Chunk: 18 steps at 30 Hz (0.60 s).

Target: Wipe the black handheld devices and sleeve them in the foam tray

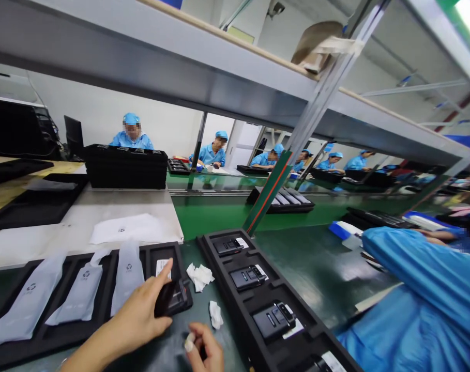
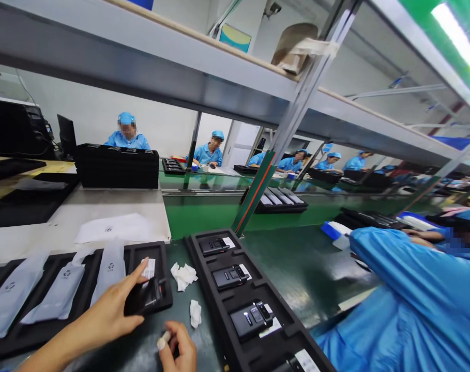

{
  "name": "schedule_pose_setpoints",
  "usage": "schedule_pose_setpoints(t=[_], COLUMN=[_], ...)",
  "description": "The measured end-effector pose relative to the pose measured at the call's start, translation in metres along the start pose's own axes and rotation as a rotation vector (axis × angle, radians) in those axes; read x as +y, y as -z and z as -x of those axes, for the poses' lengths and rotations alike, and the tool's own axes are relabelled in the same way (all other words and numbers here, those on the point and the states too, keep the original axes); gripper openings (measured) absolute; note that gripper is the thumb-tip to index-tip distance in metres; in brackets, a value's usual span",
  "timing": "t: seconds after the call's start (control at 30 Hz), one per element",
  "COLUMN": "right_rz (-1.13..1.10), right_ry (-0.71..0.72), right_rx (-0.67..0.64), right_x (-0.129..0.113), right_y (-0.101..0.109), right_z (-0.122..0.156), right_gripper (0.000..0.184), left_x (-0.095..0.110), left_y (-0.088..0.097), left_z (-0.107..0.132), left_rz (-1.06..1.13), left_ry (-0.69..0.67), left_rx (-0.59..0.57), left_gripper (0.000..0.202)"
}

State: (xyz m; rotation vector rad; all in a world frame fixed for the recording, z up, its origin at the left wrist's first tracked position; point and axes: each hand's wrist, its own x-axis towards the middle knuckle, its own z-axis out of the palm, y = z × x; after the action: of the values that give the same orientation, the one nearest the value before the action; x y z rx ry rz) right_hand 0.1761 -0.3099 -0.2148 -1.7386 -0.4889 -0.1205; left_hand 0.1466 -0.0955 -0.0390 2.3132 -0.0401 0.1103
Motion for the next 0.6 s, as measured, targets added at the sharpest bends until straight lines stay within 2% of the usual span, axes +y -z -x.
schedule_pose_setpoints(t=[0.07,0.13,0.2,0.27,0.37,0.43,0.53,0.6], right_rz=[-0.11,-0.172,-0.163,-0.075,0.078,0.119,0.077,0.015], right_ry=[0.02,0.006,-0.04,-0.043,-0.017,-0.036,-0.104,-0.149], right_rx=[-0.114,-0.244,-0.354,-0.471,-0.638,-0.687,-0.701,-0.686], right_x=[-0.011,-0.028,-0.05,-0.074,-0.106,-0.118,-0.119,-0.11], right_y=[0.004,0.005,0.003,-0.002,-0.012,-0.02,-0.032,-0.038], right_z=[0.003,0.009,0.015,0.016,0.012,0.007,0.007,0.01], right_gripper=[0.075,0.103,0.117,0.114,0.09,0.08,0.074,0.072], left_x=[-0.002,-0.01,-0.022,-0.033,-0.044,-0.047,-0.057,-0.077], left_y=[0.004,0.002,-0.003,-0.009,-0.014,-0.011,0.01,0.034], left_z=[0.034,0.063,0.086,0.103,0.122,0.133,0.153,0.174], left_rz=[-0.014,-0.04,-0.082,-0.13,-0.165,-0.134,-0.065,-0.092], left_ry=[-0.02,-0.026,-0.059,-0.094,-0.094,-0.069,-0.024,0.033], left_rx=[-0.121,-0.183,-0.205,-0.2,-0.151,-0.114,-0.016,0.152], left_gripper=[0.115,0.119,0.12,0.12,0.119,0.117,0.103,0.074])
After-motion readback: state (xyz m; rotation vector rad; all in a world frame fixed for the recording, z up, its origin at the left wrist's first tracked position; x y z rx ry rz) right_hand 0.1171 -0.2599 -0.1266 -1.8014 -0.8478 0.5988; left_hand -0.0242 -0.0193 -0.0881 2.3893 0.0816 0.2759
